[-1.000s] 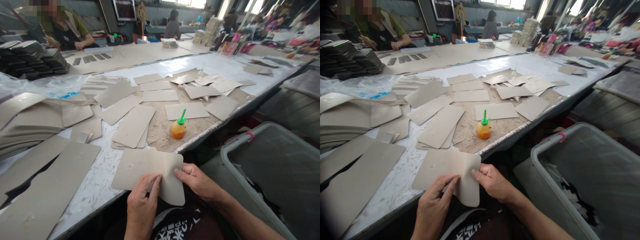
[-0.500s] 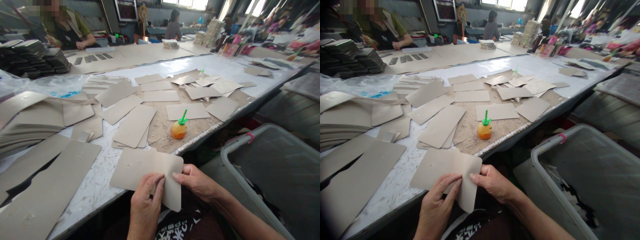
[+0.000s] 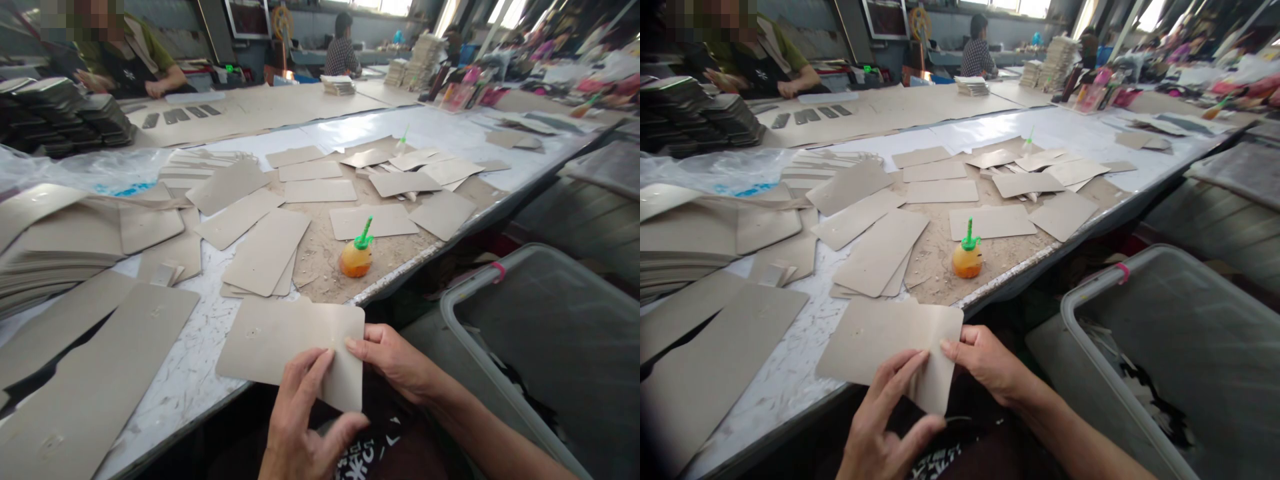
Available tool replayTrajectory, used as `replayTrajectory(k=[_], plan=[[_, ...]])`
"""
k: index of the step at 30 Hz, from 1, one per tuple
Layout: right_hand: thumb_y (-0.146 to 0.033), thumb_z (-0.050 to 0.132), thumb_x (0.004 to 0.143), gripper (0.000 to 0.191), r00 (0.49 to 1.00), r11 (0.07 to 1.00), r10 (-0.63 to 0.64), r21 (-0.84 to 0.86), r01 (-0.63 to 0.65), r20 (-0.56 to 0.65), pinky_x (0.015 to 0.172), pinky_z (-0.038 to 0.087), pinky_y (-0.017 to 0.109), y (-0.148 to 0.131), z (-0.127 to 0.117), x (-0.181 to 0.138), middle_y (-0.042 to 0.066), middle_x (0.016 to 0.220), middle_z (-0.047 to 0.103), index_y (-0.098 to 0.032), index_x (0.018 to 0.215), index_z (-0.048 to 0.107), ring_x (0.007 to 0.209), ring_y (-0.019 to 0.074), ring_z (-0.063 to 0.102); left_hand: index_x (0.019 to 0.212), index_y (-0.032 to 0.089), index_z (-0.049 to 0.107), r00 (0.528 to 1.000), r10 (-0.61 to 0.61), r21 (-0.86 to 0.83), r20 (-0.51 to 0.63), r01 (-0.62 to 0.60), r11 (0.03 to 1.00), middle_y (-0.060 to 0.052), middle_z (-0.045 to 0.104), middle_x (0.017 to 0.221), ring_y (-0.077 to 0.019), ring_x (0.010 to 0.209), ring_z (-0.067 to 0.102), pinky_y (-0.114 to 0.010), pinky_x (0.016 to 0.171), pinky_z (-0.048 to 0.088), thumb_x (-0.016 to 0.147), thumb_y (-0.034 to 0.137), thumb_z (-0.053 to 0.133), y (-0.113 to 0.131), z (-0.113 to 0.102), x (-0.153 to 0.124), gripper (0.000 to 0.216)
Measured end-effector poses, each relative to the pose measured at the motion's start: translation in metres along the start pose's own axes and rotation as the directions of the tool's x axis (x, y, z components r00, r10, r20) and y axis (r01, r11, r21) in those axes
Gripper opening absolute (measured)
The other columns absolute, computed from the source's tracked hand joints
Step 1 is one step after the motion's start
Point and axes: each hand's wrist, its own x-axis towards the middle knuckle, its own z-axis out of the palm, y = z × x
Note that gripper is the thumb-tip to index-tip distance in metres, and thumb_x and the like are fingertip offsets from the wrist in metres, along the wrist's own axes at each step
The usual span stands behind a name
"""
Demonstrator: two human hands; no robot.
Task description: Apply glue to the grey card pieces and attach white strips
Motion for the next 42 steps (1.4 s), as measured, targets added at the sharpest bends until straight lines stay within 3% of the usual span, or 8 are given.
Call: replayTrajectory(k=[8,13,15,17,19,22,28,42], plan=[[-0.063,0.070,0.073,0.054,0.996,0.980,-0.082,-0.181,0.087,0.035,0.064,0.043,0.027,-0.015,0.008,0.002,0.002,0.068,0.062,-0.010,0.083,0.069,0.065,0.0140,0.052,0.135,0.024,0.048,0.996,0.086,0.106,0.009,-0.087,0.991,-0.011,0.058,0.120,-0.0209,0.114,0.057,-0.033,0.099,0.048,0.085,0.006,0.051,-0.005,0.000,0.004,0.054],[-0.069,0.051,0.086,0.058,0.957,0.874,-0.265,-0.391,0.289,0.117,0.062,0.044,0.028,-0.020,0.012,0.007,0.003,0.070,0.058,-0.013,0.077,0.064,0.066,0.0150,0.051,0.119,0.021,0.063,0.986,-0.155,-0.166,-0.066,0.143,0.976,-0.010,0.065,0.113,-0.0228,0.108,0.061,-0.035,0.096,0.049,0.088,0.019,0.052,-0.005,-0.004,0.015,0.033],[-0.064,0.044,0.092,0.055,0.938,0.827,-0.324,-0.443,0.345,0.126,0.069,0.047,0.031,-0.017,0.014,0.010,0.006,0.079,0.062,-0.013,0.084,0.065,0.074,0.0179,0.056,0.108,0.018,0.069,0.913,-0.407,-0.317,0.001,0.386,0.866,-0.010,0.070,0.106,-0.0248,0.105,0.063,-0.037,0.096,0.049,0.089,0.033,0.055,-0.005,-0.008,0.022,0.027],[-0.049,0.043,0.097,0.042,0.903,0.722,-0.412,-0.560,0.406,0.123,0.076,0.048,0.033,-0.013,0.017,0.014,0.009,0.088,0.065,-0.014,0.092,0.066,0.083,0.0200,0.059,0.103,0.016,0.070,0.763,-0.642,-0.494,0.073,0.587,0.641,-0.010,0.072,0.103,-0.0260,0.109,0.063,-0.039,0.102,0.045,0.086,0.043,0.060,-0.004,-0.011,0.029,0.034],[-0.030,0.047,0.097,0.024,0.852,0.585,-0.510,-0.677,0.446,0.121,0.082,0.048,0.033,-0.008,0.020,0.018,0.008,0.093,0.065,-0.015,0.096,0.066,0.089,0.0202,0.060,0.105,0.015,0.069,0.638,-0.753,-0.668,0.160,0.632,0.393,-0.009,0.073,0.104,-0.0264,0.114,0.060,-0.040,0.106,0.041,0.078,0.042,0.069,-0.002,-0.013,0.037,0.038],[-0.015,0.050,0.093,0.016,0.774,0.429,-0.620,-0.769,0.474,0.131,0.084,0.048,0.032,-0.002,0.025,0.024,0.007,0.094,0.064,-0.017,0.100,0.064,0.091,0.0195,0.060,0.103,0.015,0.069,0.564,-0.783,-0.801,0.264,0.580,0.148,-0.008,0.073,0.105,-0.0257,0.116,0.060,-0.039,0.106,0.041,0.070,0.032,0.076,0.001,-0.017,0.044,0.037],[-0.006,0.053,0.088,0.020,0.709,0.274,-0.685,-0.842,0.465,0.168,0.082,0.050,0.034,0.003,0.031,0.032,0.007,0.093,0.064,-0.019,0.102,0.060,0.090,0.0211,0.060,0.101,0.013,0.070,0.583,-0.746,-0.825,0.322,0.560,0.081,-0.008,0.074,0.103,-0.0258,0.112,0.062,-0.039,0.103,0.044,0.071,0.024,0.074,-0.002,-0.021,0.047,0.033],[-0.007,0.057,0.088,0.015,0.669,0.203,-0.693,-0.818,0.538,0.268,0.077,0.053,0.028,-0.005,0.035,0.034,0.005,0.086,0.070,-0.018,0.091,0.066,0.081,0.0181,0.065,0.098,0.012,0.071,0.573,-0.726,-0.814,0.380,0.580,0.032,-0.009,0.074,0.095,-0.0270,0.101,0.067,-0.040,0.095,0.051,0.066,0.028,0.080,-0.009,-0.019,0.049,0.037]])
